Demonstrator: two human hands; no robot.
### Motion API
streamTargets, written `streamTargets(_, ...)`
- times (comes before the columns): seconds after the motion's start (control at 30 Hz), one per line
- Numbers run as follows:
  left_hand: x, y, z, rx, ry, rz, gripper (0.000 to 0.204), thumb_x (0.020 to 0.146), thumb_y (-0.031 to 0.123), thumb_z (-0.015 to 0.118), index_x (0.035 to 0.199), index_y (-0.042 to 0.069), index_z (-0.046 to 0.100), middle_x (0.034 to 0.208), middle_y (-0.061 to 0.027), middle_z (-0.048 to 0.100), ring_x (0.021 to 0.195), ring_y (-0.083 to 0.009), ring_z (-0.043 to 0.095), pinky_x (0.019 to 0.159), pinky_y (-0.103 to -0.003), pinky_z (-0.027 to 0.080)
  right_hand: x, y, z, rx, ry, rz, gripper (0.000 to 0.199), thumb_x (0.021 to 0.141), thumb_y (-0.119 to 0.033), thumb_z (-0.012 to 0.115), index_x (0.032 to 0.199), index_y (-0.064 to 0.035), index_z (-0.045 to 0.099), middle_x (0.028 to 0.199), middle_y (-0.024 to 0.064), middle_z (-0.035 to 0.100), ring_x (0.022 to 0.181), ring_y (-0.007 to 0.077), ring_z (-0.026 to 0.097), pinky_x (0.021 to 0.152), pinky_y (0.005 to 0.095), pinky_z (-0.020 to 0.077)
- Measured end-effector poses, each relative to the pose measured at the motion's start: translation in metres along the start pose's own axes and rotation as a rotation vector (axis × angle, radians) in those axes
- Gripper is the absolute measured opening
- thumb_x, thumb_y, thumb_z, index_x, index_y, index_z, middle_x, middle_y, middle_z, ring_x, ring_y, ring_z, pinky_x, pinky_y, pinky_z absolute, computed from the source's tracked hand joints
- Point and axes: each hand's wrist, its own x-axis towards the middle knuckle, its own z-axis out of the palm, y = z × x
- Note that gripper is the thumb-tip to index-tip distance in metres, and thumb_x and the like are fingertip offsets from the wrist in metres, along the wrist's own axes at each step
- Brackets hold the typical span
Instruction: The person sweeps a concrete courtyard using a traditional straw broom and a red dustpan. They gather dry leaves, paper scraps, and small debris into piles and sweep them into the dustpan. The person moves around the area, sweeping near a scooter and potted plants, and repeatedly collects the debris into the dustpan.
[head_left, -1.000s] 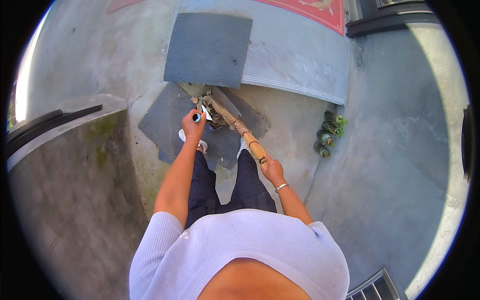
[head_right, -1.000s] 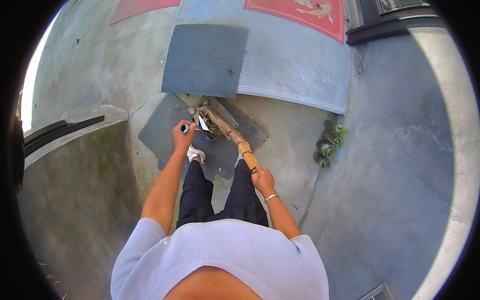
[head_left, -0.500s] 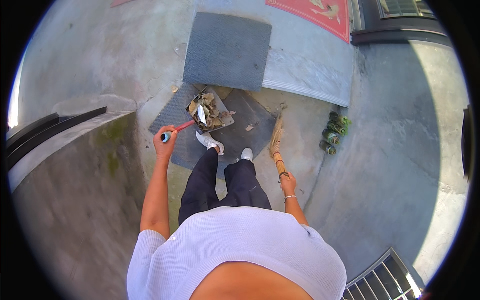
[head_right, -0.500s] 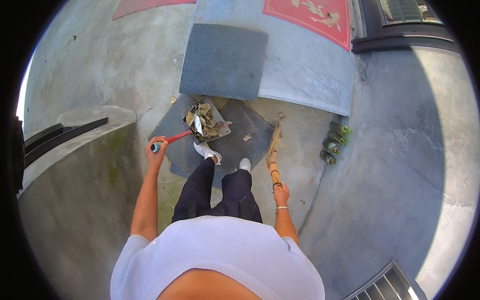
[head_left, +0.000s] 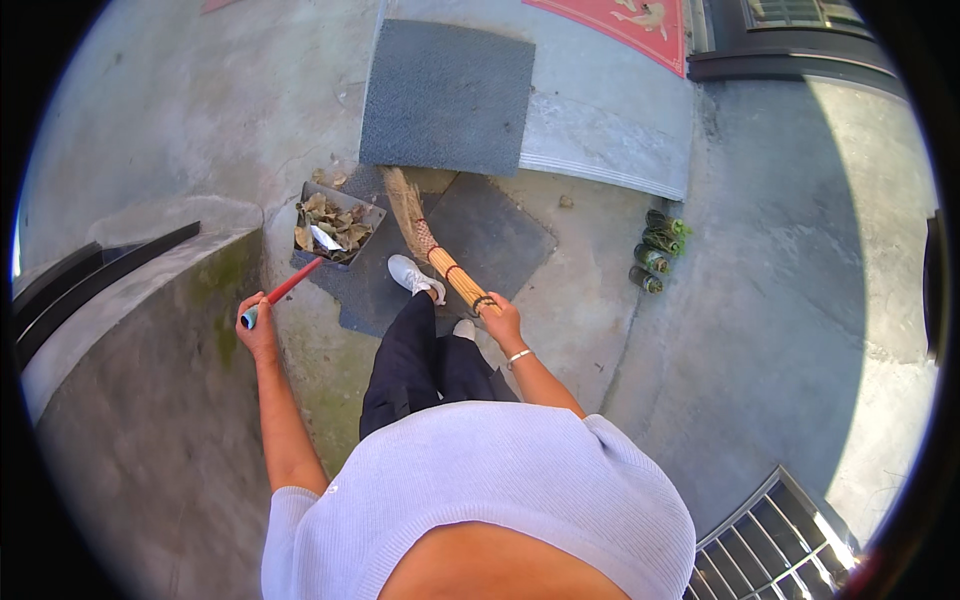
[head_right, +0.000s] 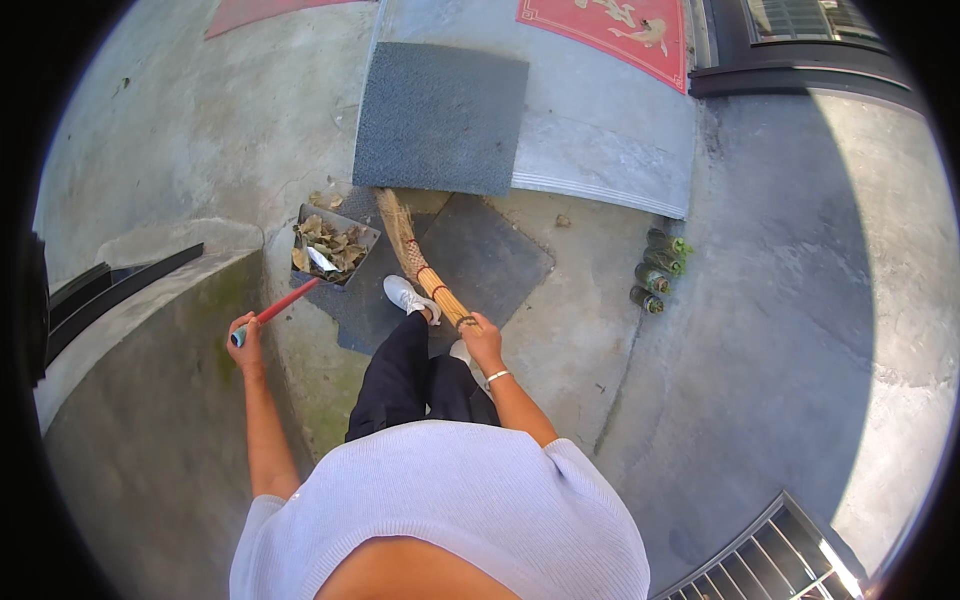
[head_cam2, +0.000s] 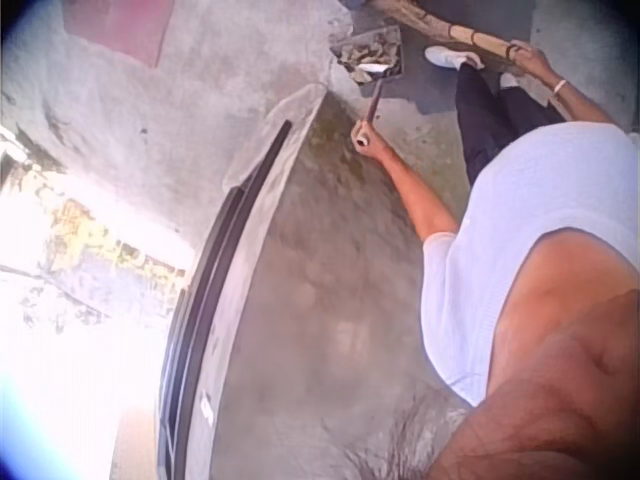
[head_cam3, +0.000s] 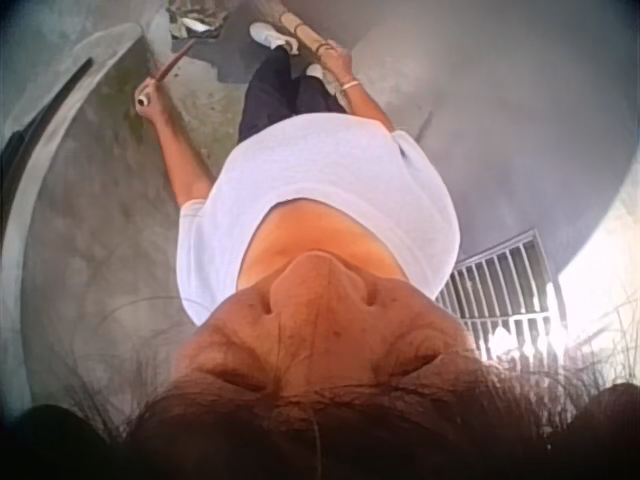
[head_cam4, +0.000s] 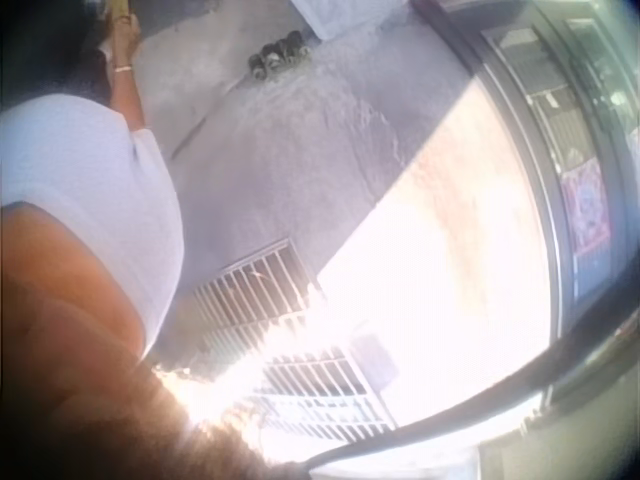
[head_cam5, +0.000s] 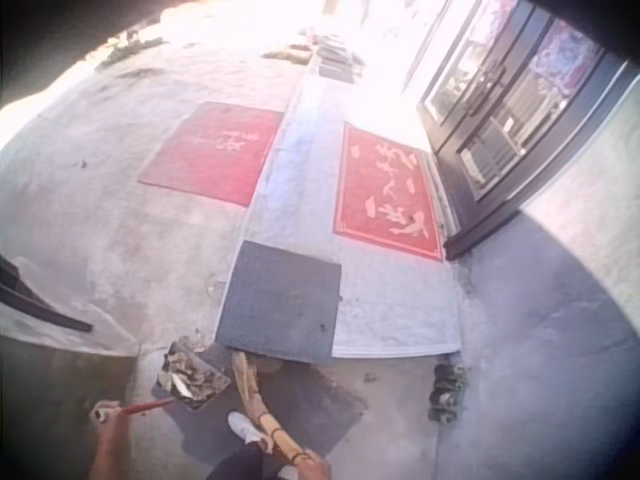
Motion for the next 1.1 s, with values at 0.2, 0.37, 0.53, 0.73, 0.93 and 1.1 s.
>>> streamTargets(0.2, 0.015, -0.024, -0.024, -0.148, 0.122, -0.156, 0.012, 0.077, 0.007, 0.066, 0.087, 0.005, 0.060, 0.090, -0.0063, 0.064, 0.072, -0.0106, 0.060, 0.061, -0.021, 0.049, -0.012, 0.133, -0.109, 0.058, 0.222, 0.180, 0.039, 0.078, -0.012, 0.059, 0.115, -0.0017, 0.053, 0.062, 0.0047, 0.055, 0.037, 0.0092, 0.043, 0.031, 0.0237, 0.0310)
streamTargets(0.37, 0.001, -0.043, -0.041, -0.165, 0.265, -0.284, 0.010, 0.077, 0.009, 0.067, 0.084, 0.007, 0.060, 0.076, -0.0031, 0.063, 0.065, -0.0100, 0.060, 0.056, -0.021, 0.047, 0.043, 0.129, -0.153, 0.161, 0.388, 0.383, 0.017, 0.078, -0.012, 0.056, 0.089, -0.0003, 0.056, 0.055, 0.0032, 0.049, 0.035, 0.0126, 0.042, 0.029, 0.0266, 0.0314)
streamTargets(0.53, -0.014, -0.046, -0.036, -0.252, 0.344, -0.316, 0.012, 0.075, 0.008, 0.068, 0.083, 0.008, 0.059, 0.072, -0.0025, 0.061, 0.063, -0.0107, 0.059, 0.054, -0.022, 0.047, 0.140, 0.132, -0.131, -0.181, 0.242, 0.317, 0.016, 0.074, -0.016, 0.056, 0.081, -0.0014, 0.056, 0.058, 0.0096, 0.054, 0.038, 0.0223, 0.049, 0.035, 0.0337, 0.0385)
streamTargets(0.73, -0.042, -0.069, -0.034, -0.349, 0.405, -0.361, 0.010, 0.075, 0.006, 0.066, 0.082, 0.007, 0.059, 0.072, -0.0036, 0.060, 0.062, -0.0113, 0.058, 0.054, -0.023, 0.048, 0.058, 0.042, -0.028, -0.432, 0.047, -0.159, 0.039, 0.073, -0.024, 0.063, 0.104, -0.0028, 0.059, 0.081, 0.0216, 0.063, 0.078, 0.0367, 0.062, 0.070, 0.0418, 0.0486)
streamTargets(0.93, -0.045, -0.087, -0.045, -0.378, 0.466, -0.451, 0.009, 0.075, 0.005, 0.065, 0.082, 0.007, 0.059, 0.071, -0.0035, 0.059, 0.064, -0.0123, 0.058, 0.056, -0.025, 0.049, -0.011, -0.013, -0.038, -0.244, -0.086, -0.177, 0.038, 0.074, -0.014, 0.062, 0.109, 0.0006, 0.058, 0.090, 0.0177, 0.065, 0.081, 0.0248, 0.064, 0.073, 0.0334, 0.0486)
streamTargets(1.1, -0.037, -0.102, -0.053, -0.384, 0.482, -0.497, 0.009, 0.074, 0.006, 0.065, 0.082, 0.007, 0.060, 0.071, -0.0036, 0.059, 0.065, -0.0129, 0.058, 0.057, -0.026, 0.050, -0.007, 0.001, -0.033, -0.350, -0.030, -0.196, 0.035, 0.074, -0.016, 0.061, 0.105, 0.0012, 0.059, 0.083, 0.0158, 0.065, 0.075, 0.0238, 0.064, 0.068, 0.0334, 0.0490)
